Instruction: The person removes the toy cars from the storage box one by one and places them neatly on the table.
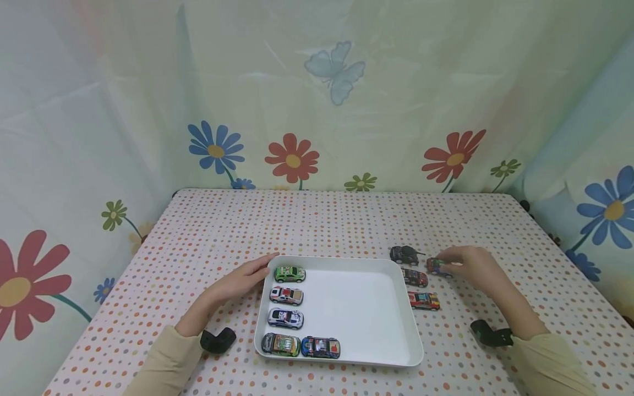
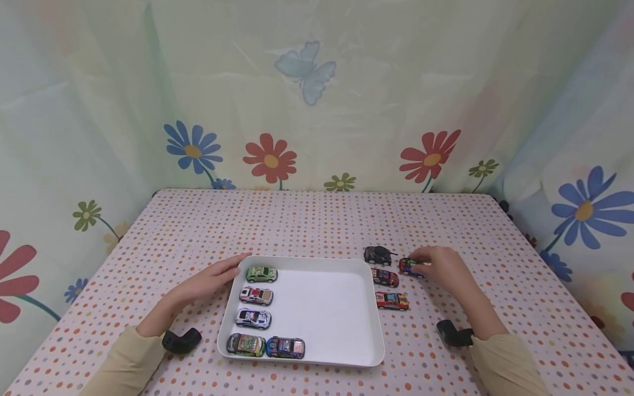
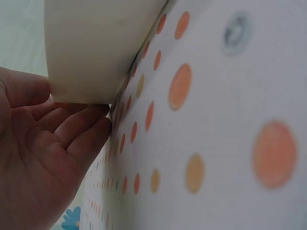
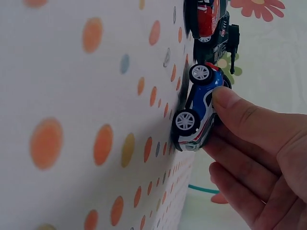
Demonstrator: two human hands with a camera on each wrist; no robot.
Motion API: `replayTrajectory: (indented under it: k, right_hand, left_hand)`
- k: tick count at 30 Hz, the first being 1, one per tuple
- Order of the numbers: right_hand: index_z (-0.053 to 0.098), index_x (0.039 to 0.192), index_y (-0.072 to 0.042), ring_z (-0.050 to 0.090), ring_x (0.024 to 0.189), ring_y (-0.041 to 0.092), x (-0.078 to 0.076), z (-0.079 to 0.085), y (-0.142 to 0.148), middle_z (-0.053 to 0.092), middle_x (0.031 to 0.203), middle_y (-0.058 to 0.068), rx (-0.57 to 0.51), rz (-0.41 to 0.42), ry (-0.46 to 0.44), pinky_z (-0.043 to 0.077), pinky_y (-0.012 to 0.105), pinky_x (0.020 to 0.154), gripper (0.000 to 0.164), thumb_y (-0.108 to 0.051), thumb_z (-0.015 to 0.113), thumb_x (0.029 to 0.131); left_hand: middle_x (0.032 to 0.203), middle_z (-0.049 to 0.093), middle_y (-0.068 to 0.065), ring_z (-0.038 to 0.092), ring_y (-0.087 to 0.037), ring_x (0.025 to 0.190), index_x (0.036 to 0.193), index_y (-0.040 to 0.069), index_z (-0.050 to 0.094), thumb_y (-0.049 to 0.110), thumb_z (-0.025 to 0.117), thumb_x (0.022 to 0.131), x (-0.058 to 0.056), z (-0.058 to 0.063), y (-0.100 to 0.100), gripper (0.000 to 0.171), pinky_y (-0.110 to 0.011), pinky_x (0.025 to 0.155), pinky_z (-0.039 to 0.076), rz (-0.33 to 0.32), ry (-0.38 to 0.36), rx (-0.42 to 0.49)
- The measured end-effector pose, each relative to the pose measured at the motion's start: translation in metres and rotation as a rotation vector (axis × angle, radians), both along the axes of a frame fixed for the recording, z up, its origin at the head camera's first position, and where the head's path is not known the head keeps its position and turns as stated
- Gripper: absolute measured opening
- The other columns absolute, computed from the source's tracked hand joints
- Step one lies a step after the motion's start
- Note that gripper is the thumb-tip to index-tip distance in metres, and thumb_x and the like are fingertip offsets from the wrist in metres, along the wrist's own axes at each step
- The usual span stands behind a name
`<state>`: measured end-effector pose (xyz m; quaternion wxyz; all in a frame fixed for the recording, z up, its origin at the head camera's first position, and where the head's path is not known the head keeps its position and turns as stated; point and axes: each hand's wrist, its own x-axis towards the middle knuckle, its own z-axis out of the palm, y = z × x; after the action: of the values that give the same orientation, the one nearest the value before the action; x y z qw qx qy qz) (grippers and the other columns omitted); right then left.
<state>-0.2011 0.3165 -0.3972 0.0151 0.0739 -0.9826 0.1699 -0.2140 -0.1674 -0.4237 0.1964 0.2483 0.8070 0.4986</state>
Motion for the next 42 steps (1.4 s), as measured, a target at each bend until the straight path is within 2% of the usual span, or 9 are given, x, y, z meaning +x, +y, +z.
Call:
replayTrajectory:
  k: [18,22,25,26,30,33,35,37,42]
  right_hand:
    - [0.067,0.106,0.004,0.057,0.099,0.042,-0.002,0.004,-0.007,0.065,0.101,0.021,0.115,0.05,-0.016,0.045,0.056,0.082,0.029,-0.01,0.073,0.081]
    - [0.064,0.117,0.0,0.053,0.106,0.043,-0.009,-0.012,0.014,0.061,0.113,0.023,0.113,0.041,0.004,0.043,0.059,0.083,0.041,-0.025,0.07,0.086]
    - [0.061,0.126,-0.009,0.051,0.111,0.04,-0.023,-0.032,0.038,0.058,0.122,0.018,0.099,0.029,0.102,0.043,0.059,0.083,0.048,-0.039,0.064,0.088]
    - [0.06,0.128,-0.011,0.05,0.112,0.041,-0.024,-0.032,0.041,0.057,0.124,0.017,0.076,0.024,0.129,0.042,0.06,0.083,0.05,-0.041,0.063,0.088]
    - [0.055,0.134,-0.018,0.049,0.114,0.041,-0.016,-0.004,0.017,0.055,0.128,0.016,-0.017,-0.015,0.211,0.044,0.061,0.079,0.051,-0.037,0.064,0.089]
    - [0.054,0.135,-0.014,0.049,0.114,0.042,0.007,0.037,-0.027,0.055,0.127,0.018,-0.095,0.004,0.249,0.045,0.061,0.079,0.05,-0.029,0.067,0.088]
    - [0.055,0.133,-0.012,0.052,0.112,0.04,0.018,0.056,-0.051,0.057,0.125,0.017,-0.129,0.049,0.286,0.047,0.058,0.077,0.048,-0.024,0.068,0.088]
    - [0.057,0.13,-0.006,0.052,0.111,0.041,0.029,0.074,-0.073,0.057,0.123,0.018,-0.181,0.127,0.274,0.046,0.057,0.083,0.046,-0.017,0.068,0.088]
    - [0.061,0.125,-0.004,0.058,0.106,0.034,0.033,0.09,-0.107,0.06,0.121,0.013,-0.215,0.248,0.284,0.05,0.049,0.081,0.042,-0.012,0.071,0.085]
  left_hand:
    - [0.153,0.016,-0.014,0.012,-0.028,0.138,0.148,0.002,0.024,0.015,0.034,0.104,0.0,0.003,0.001,0.047,-0.045,0.11,0.014,0.012,-0.011,-0.004]
    - [0.152,0.016,-0.015,0.011,-0.028,0.139,0.148,0.001,0.024,0.015,0.034,0.104,-0.001,0.004,0.002,0.047,-0.045,0.11,0.013,0.005,-0.01,-0.006]
    - [0.152,0.017,-0.015,0.01,-0.028,0.139,0.148,0.002,0.024,0.015,0.035,0.104,-0.002,0.003,0.003,0.047,-0.045,0.11,0.012,0.003,-0.006,-0.009]
    - [0.152,0.017,-0.015,0.01,-0.028,0.139,0.148,0.002,0.024,0.015,0.035,0.104,-0.002,0.003,0.002,0.047,-0.046,0.11,0.012,0.003,-0.004,-0.009]
    - [0.152,0.017,-0.015,0.01,-0.028,0.139,0.148,0.002,0.024,0.015,0.035,0.104,-0.002,0.004,0.001,0.047,-0.045,0.11,0.013,0.007,-0.007,-0.006]
    - [0.153,0.016,-0.015,0.01,-0.028,0.139,0.148,0.001,0.023,0.015,0.035,0.104,-0.001,0.004,0.0,0.047,-0.046,0.11,0.013,0.002,-0.008,-0.001]
    - [0.153,0.015,-0.016,0.009,-0.028,0.139,0.147,0.001,0.023,0.015,0.035,0.104,0.0,0.004,0.001,0.047,-0.046,0.11,0.013,-0.003,-0.002,0.001]
    - [0.153,0.015,-0.016,0.009,-0.028,0.139,0.147,0.0,0.023,0.014,0.034,0.104,0.0,0.003,0.001,0.047,-0.046,0.11,0.013,-0.008,0.0,0.006]
    - [0.152,0.015,-0.017,0.01,-0.028,0.139,0.147,-0.001,0.023,0.013,0.034,0.104,0.001,0.002,0.001,0.047,-0.046,0.11,0.014,-0.007,-0.007,0.012]
